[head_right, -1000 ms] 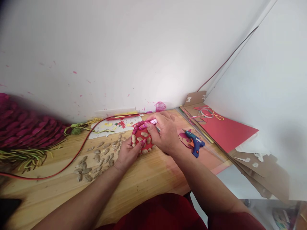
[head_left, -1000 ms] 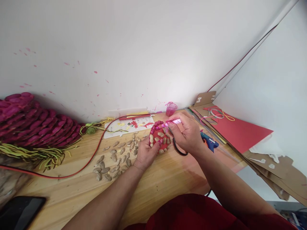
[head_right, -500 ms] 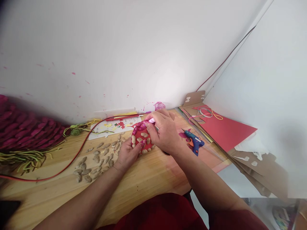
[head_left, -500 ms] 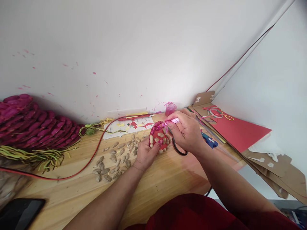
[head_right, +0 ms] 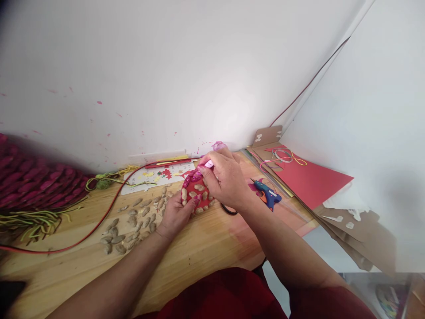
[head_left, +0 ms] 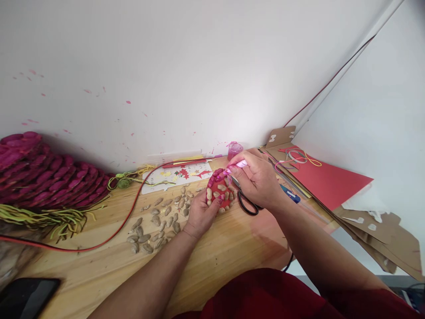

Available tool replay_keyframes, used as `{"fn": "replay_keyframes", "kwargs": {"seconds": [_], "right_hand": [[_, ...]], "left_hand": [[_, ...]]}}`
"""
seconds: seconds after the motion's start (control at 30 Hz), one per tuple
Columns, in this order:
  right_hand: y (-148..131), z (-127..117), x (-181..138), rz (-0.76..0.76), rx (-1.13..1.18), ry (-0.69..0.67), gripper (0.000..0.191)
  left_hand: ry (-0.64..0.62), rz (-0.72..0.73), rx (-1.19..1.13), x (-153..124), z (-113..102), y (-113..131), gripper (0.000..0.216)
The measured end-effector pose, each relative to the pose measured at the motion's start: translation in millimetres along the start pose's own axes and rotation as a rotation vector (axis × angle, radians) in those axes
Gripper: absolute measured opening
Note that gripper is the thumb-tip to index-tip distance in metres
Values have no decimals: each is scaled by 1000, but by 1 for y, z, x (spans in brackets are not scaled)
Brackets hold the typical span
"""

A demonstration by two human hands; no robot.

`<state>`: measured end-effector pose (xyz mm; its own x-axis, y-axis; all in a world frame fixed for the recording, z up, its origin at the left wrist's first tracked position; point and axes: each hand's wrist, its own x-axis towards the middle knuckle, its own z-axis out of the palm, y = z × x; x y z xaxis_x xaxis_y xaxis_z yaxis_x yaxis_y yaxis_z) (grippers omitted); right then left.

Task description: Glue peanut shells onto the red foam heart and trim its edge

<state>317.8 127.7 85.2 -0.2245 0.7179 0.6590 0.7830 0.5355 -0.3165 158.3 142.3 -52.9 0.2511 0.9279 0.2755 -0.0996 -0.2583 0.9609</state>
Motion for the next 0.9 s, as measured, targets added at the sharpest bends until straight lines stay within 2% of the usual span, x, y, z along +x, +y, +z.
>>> {"fn": "replay_keyframes", "kwargs": {"seconds": [0.17,0.47,0.9], "right_hand": [[-2,2,1,7,14,-47,7],[-2,1,3,5,1,-48,7],[0,0,-2,40,39,-20,8]], "left_hand": [[1,9,22,0,0,1,20],[5,28,45,0,0,3,19],[17,-59,-64,-1,1,2,24]]}}
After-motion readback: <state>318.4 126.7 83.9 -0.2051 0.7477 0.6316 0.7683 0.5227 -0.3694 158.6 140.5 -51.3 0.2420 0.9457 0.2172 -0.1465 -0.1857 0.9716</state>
